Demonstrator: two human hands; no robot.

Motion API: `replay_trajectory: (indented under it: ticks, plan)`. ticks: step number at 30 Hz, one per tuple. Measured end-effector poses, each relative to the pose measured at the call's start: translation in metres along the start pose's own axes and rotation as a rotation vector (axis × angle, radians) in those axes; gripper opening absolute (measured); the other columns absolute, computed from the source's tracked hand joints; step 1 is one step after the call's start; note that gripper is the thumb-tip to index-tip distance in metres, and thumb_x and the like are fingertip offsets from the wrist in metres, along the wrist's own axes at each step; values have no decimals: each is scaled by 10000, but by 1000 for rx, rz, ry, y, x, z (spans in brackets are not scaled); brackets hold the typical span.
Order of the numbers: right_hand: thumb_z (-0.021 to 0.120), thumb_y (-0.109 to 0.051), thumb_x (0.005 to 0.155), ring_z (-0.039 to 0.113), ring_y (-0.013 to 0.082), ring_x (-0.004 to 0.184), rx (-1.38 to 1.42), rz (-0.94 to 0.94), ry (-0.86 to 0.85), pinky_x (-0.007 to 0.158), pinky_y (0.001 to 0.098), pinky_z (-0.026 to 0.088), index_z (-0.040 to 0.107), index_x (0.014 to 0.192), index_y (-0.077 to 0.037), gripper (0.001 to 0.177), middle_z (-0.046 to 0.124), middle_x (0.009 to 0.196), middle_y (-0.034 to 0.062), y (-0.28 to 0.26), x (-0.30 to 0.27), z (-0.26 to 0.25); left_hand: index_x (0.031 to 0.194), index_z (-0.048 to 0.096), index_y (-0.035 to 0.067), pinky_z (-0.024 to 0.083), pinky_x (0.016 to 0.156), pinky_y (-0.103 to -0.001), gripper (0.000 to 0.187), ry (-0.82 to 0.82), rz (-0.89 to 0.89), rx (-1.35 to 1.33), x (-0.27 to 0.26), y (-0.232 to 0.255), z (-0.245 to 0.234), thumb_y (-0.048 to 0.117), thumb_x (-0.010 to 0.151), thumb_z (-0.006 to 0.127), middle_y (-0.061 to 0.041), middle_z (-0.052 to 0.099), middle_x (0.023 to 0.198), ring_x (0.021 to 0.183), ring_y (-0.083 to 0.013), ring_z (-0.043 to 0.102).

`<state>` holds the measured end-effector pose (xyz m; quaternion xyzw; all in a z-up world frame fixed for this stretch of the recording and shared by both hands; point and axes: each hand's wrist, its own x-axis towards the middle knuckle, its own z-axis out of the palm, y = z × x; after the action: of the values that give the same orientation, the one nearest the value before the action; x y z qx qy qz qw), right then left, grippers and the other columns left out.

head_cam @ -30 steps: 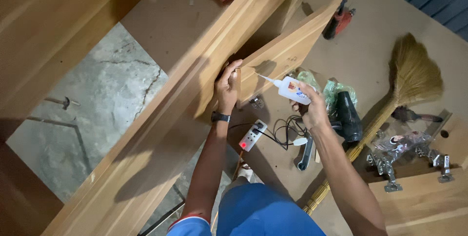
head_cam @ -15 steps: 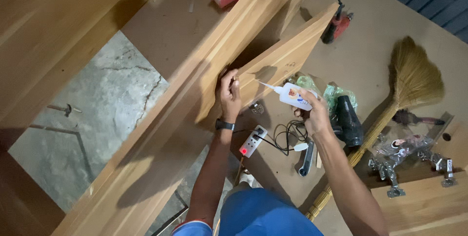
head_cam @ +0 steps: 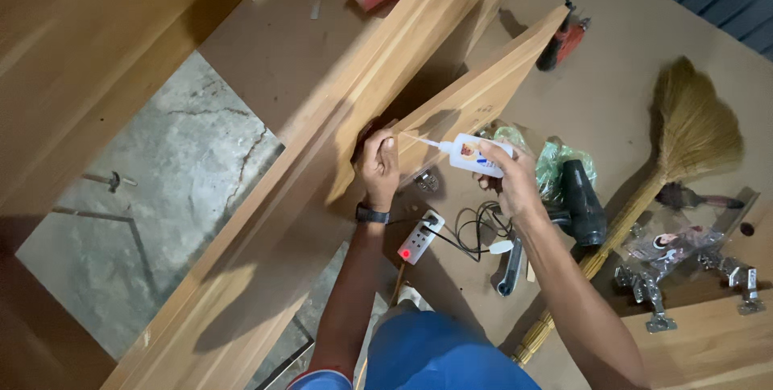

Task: The person applies glue from a white bottle onto a small wooden dowel and inserts it into a pre-drilled hole in a wooden board. They repeat this process for several dowels, pressing them into place to join the wood pieces.

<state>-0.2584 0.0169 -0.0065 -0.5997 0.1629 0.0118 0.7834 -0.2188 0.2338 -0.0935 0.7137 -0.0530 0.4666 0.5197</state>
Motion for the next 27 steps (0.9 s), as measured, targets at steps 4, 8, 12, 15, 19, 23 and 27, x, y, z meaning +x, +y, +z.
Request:
replay_trajectory:
  ticks: [4,8,12,15,19,23,27]
  plan:
    - [847,-324,830,688,188,532,-4,2,6,398,236,524,648,1168,58,548,676,748,152,-1,1,2,1031,727,58,603,781,-425,136,-1,-7,-34,9,20,-3,122,1021,607,-144,763,918,888,-329,759]
    - [840,-319,832,686,183,526,-40,-20,-19,385,232,518,679,1113,23,471,682,724,153,-3,3,2,968,694,36,596,793,-426,101,8,34,-54,8,10,-3,60,1006,604,-178,765,920,889,-375,755]
    - [846,-304,822,674,183,526,-73,-24,-32,399,239,522,673,1083,42,466,667,716,158,-18,-9,11,980,687,66,595,797,-396,103,0,38,-14,20,31,-7,89,1020,595,-155,782,967,908,-325,761]
    - [844,-290,835,673,192,519,-88,-26,-29,393,242,522,665,1091,55,465,657,715,161,-18,-10,11,979,716,101,614,779,-388,73,-6,22,59,4,6,-9,99,985,644,-110,786,891,854,-303,772]
    - [839,-315,843,689,188,545,-106,-34,-30,405,238,528,659,1106,67,498,656,731,154,-9,-1,7,962,690,71,604,758,-396,77,2,40,6,14,21,-6,94,995,625,-172,771,887,862,-364,760]
    - [855,-325,837,687,196,545,-110,-22,-29,407,237,524,657,1115,66,518,647,742,138,-12,-2,8,975,682,78,602,749,-392,58,-5,27,-20,18,27,-6,86,994,628,-162,778,910,871,-339,766]
    - [847,-259,821,675,175,519,-84,-33,-45,391,217,497,679,1023,9,375,651,697,129,-19,-2,11,963,663,74,603,789,-373,84,-14,35,-28,16,26,-5,102,1012,601,-143,801,1000,891,-300,776]
